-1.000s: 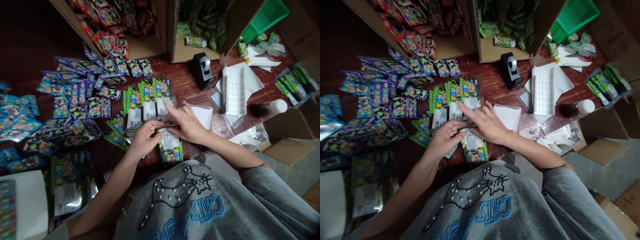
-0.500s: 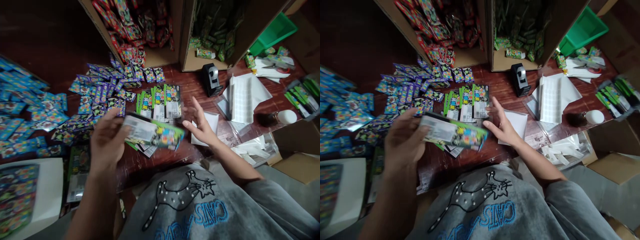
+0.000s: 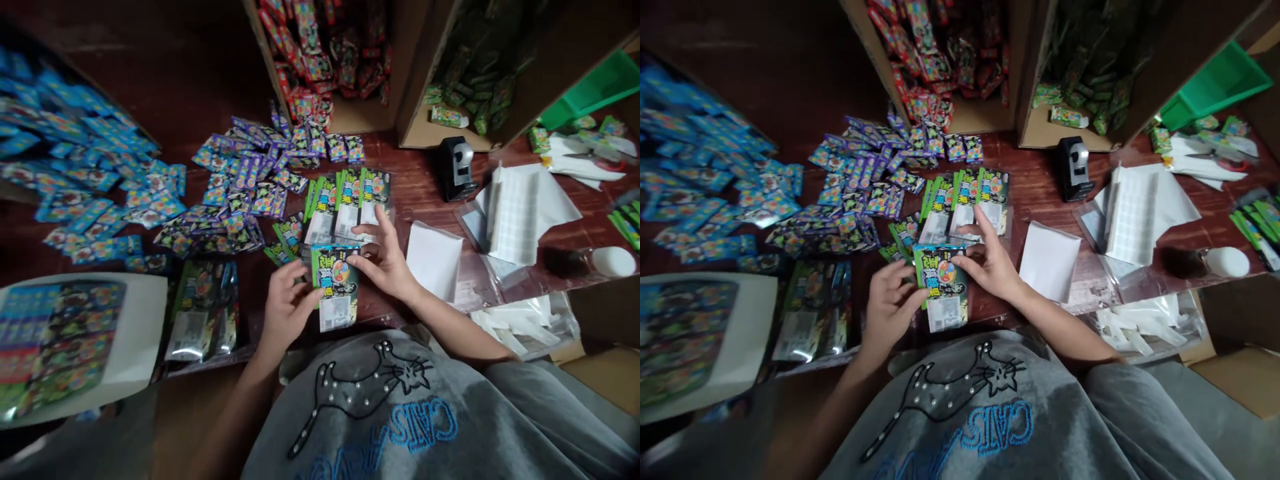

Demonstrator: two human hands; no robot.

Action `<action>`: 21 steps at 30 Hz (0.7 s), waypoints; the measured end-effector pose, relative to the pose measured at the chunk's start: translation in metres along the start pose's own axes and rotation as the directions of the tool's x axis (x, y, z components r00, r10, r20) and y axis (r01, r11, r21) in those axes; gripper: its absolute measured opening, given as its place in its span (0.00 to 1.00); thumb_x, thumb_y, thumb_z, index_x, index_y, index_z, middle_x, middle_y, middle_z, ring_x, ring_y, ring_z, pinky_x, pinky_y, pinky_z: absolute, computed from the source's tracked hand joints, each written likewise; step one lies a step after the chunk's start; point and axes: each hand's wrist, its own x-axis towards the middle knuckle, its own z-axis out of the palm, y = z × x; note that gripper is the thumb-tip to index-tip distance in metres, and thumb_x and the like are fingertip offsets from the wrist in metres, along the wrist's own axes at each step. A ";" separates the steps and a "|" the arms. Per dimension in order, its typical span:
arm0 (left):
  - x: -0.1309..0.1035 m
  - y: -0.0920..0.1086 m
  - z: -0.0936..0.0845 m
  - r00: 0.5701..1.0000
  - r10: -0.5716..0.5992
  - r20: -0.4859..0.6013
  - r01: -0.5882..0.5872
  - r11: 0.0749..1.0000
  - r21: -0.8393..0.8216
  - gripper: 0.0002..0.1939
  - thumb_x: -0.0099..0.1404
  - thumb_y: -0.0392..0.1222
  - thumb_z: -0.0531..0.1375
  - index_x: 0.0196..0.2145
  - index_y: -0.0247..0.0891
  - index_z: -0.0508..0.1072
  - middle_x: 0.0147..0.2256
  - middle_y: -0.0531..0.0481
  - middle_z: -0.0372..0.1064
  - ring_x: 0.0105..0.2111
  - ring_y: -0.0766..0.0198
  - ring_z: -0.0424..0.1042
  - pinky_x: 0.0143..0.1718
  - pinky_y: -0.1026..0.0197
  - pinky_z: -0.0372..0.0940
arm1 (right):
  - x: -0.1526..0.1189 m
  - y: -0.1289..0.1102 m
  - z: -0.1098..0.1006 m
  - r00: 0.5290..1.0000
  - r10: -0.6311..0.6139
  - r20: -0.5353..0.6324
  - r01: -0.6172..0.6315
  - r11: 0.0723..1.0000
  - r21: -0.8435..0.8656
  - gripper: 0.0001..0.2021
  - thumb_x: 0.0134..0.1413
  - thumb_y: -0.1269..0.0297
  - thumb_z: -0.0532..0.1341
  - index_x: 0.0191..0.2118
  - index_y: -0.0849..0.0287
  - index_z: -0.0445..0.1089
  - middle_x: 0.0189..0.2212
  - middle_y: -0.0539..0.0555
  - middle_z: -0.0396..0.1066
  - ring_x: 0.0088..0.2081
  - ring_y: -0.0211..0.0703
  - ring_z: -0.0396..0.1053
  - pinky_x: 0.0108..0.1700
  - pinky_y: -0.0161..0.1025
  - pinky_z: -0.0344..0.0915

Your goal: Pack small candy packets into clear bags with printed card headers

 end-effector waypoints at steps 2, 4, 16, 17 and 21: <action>0.007 0.001 0.002 1.000 0.017 0.022 -0.016 1.000 -0.025 0.35 0.65 0.49 0.72 0.65 0.45 0.64 0.52 0.45 0.74 0.47 0.60 0.80 0.49 0.56 0.77 | -0.005 0.000 0.006 0.999 -0.045 -0.003 0.045 0.999 -0.018 0.48 0.73 0.52 0.63 0.81 0.47 0.26 0.65 0.65 0.63 0.46 0.46 0.73 0.50 0.46 0.78; 0.008 0.001 0.003 0.995 -0.008 0.102 0.014 0.998 -0.061 0.37 0.67 0.48 0.69 0.69 0.46 0.61 0.52 0.44 0.75 0.45 0.60 0.80 0.45 0.59 0.77 | -0.012 0.001 0.012 0.998 -0.048 -0.030 0.049 0.999 0.023 0.48 0.72 0.54 0.64 0.81 0.46 0.30 0.61 0.62 0.66 0.43 0.45 0.73 0.50 0.46 0.79; -0.004 -0.003 -0.008 0.995 0.091 -0.039 -0.096 0.984 -0.152 0.09 0.75 0.48 0.62 0.44 0.40 0.75 0.54 0.38 0.77 0.54 0.55 0.78 0.49 0.54 0.73 | -0.016 0.006 0.020 0.982 0.069 0.175 -0.100 0.980 0.173 0.46 0.63 0.59 0.72 0.78 0.30 0.50 0.45 0.51 0.78 0.43 0.46 0.80 0.50 0.48 0.81; -0.006 -0.003 -0.006 0.993 0.093 -0.077 -0.106 0.977 -0.183 0.09 0.75 0.47 0.62 0.47 0.40 0.75 0.52 0.39 0.79 0.51 0.56 0.79 0.50 0.53 0.73 | -0.014 0.003 0.021 0.983 0.070 0.169 -0.099 0.980 0.170 0.49 0.62 0.59 0.73 0.78 0.27 0.46 0.48 0.52 0.77 0.44 0.47 0.81 0.50 0.49 0.81; -0.020 -0.005 -0.003 0.984 0.069 -0.167 -0.115 0.951 -0.285 0.15 0.74 0.46 0.65 0.54 0.40 0.75 0.50 0.39 0.81 0.49 0.58 0.81 0.52 0.53 0.73 | -0.006 -0.011 0.026 0.950 0.130 0.283 -0.162 0.983 0.092 0.49 0.64 0.56 0.71 0.79 0.25 0.42 0.47 0.58 0.79 0.50 0.58 0.81 0.55 0.58 0.78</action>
